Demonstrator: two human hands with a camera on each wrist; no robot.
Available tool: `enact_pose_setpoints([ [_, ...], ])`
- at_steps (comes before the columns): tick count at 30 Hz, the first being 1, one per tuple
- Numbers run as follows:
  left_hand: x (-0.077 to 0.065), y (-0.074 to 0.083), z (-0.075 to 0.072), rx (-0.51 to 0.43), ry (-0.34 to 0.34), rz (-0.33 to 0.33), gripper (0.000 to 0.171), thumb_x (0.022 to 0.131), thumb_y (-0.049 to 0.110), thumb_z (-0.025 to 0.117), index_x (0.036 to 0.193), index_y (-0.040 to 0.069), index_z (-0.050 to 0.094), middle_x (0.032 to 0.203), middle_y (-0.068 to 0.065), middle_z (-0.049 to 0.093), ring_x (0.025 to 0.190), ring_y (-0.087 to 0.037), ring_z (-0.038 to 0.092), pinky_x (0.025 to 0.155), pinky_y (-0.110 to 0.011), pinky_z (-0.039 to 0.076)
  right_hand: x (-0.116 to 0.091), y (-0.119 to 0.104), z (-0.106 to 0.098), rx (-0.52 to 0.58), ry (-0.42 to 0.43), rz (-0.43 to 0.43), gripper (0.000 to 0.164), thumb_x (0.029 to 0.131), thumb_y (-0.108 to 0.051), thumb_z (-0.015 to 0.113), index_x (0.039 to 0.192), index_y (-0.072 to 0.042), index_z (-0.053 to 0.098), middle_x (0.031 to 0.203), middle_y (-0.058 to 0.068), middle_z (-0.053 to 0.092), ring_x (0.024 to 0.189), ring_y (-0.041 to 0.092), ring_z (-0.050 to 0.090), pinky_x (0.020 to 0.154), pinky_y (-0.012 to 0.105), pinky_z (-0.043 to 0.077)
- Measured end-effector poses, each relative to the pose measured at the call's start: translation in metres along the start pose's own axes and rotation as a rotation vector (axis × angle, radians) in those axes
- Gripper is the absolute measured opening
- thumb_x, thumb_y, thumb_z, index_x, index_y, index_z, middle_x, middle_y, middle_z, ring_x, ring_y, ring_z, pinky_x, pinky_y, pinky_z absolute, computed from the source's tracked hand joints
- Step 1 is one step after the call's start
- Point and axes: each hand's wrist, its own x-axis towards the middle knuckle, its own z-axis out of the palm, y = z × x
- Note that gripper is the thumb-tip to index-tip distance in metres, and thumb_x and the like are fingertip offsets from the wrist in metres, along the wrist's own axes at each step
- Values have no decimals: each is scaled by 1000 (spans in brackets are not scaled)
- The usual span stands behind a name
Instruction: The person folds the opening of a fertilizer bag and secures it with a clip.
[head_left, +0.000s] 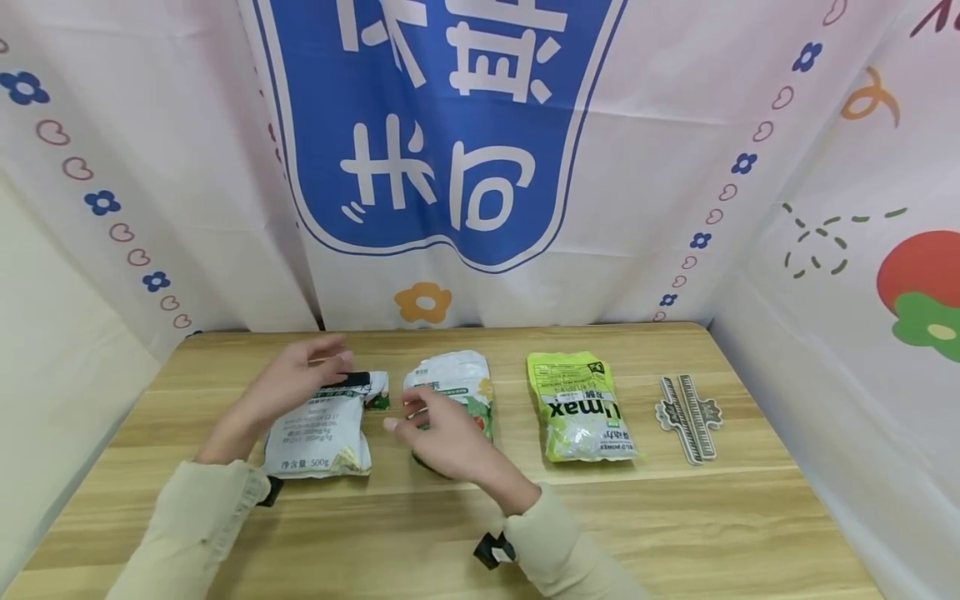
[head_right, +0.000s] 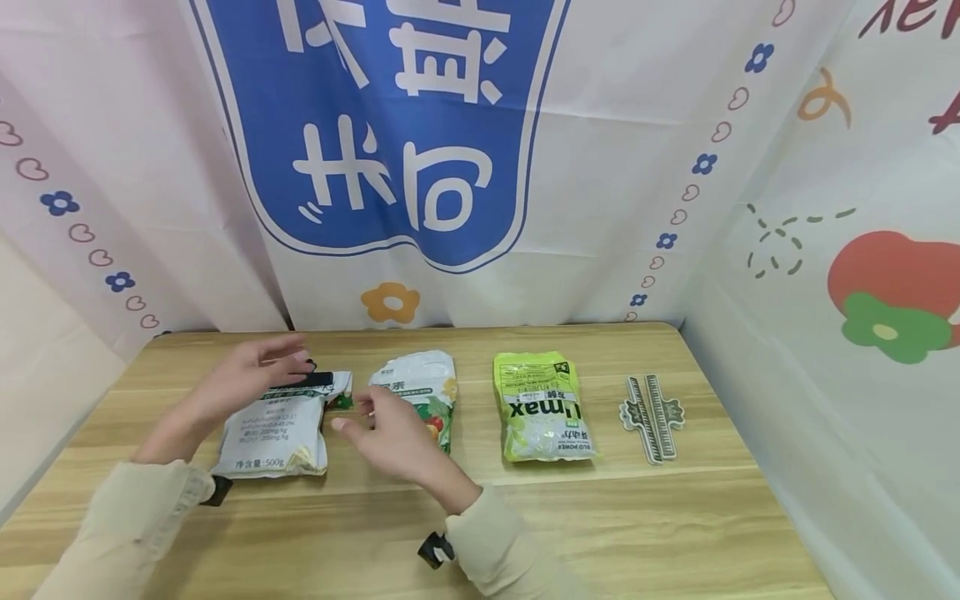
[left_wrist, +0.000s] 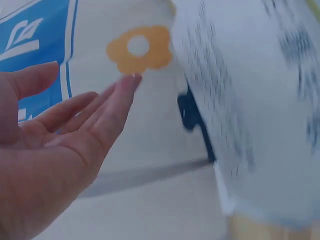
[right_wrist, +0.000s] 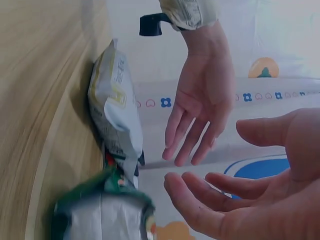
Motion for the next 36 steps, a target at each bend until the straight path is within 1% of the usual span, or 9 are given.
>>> enact_pose_setpoints([
  [4,5,1,16,-217,-70,2,66,112,32,50,164,-2,26,156,-32,48,135,-42,62,109,-45,56,-4,12,-11,2,33,-9,50,105,-37,64,143,-6,58,137,15,67,121,28,68,100,42,59],
  [9,11,-2,38,-344,-128,-39,61,111,18,48,163,-6,24,157,-34,45,135,-40,60,105,-39,60,-10,26,-24,-17,106,-13,41,105,-31,64,137,-5,63,127,13,70,115,26,69,99,45,59],
  [13,14,-3,52,-358,-126,-102,59,111,19,50,161,-6,30,153,-32,50,132,-38,62,102,-40,61,-12,37,-35,-28,158,-1,42,105,-28,63,137,-1,62,125,15,70,116,29,67,101,47,58],
  [17,16,-3,63,-367,-120,-155,56,112,19,48,159,-8,32,149,-33,52,130,-40,62,100,-42,62,-11,48,-46,-41,189,36,46,105,-28,63,139,4,60,134,23,66,123,36,64,104,53,56],
  [24,17,2,80,-344,-171,-207,49,113,18,44,151,-13,40,146,-36,50,132,-45,59,97,-42,64,-8,64,-53,-68,191,190,58,104,-34,65,147,3,52,142,26,62,132,41,61,107,57,55],
  [28,18,4,86,-334,-174,-229,48,114,23,46,144,-13,46,131,-33,57,117,-39,65,91,-41,65,-8,70,-54,-67,189,245,63,103,-36,68,147,5,50,134,24,67,120,36,66,97,51,59],
  [31,20,2,89,-347,-159,-242,49,114,26,46,142,-14,47,124,-29,57,108,-33,66,88,-40,66,-7,73,-55,-64,166,271,67,101,-37,69,146,8,49,119,20,72,101,28,70,81,40,60],
  [34,22,2,93,-355,-129,-260,50,113,26,47,143,-15,46,122,-27,57,104,-29,66,87,-39,66,-6,76,-56,-22,112,295,58,101,-37,69,133,9,56,102,16,73,78,24,71,68,34,59],
  [36,23,3,96,-361,-100,-279,49,113,25,48,143,-14,46,121,-26,56,102,-28,65,86,-38,66,-5,79,-55,35,68,310,50,101,-37,69,121,7,61,95,16,71,67,25,72,62,34,62],
])
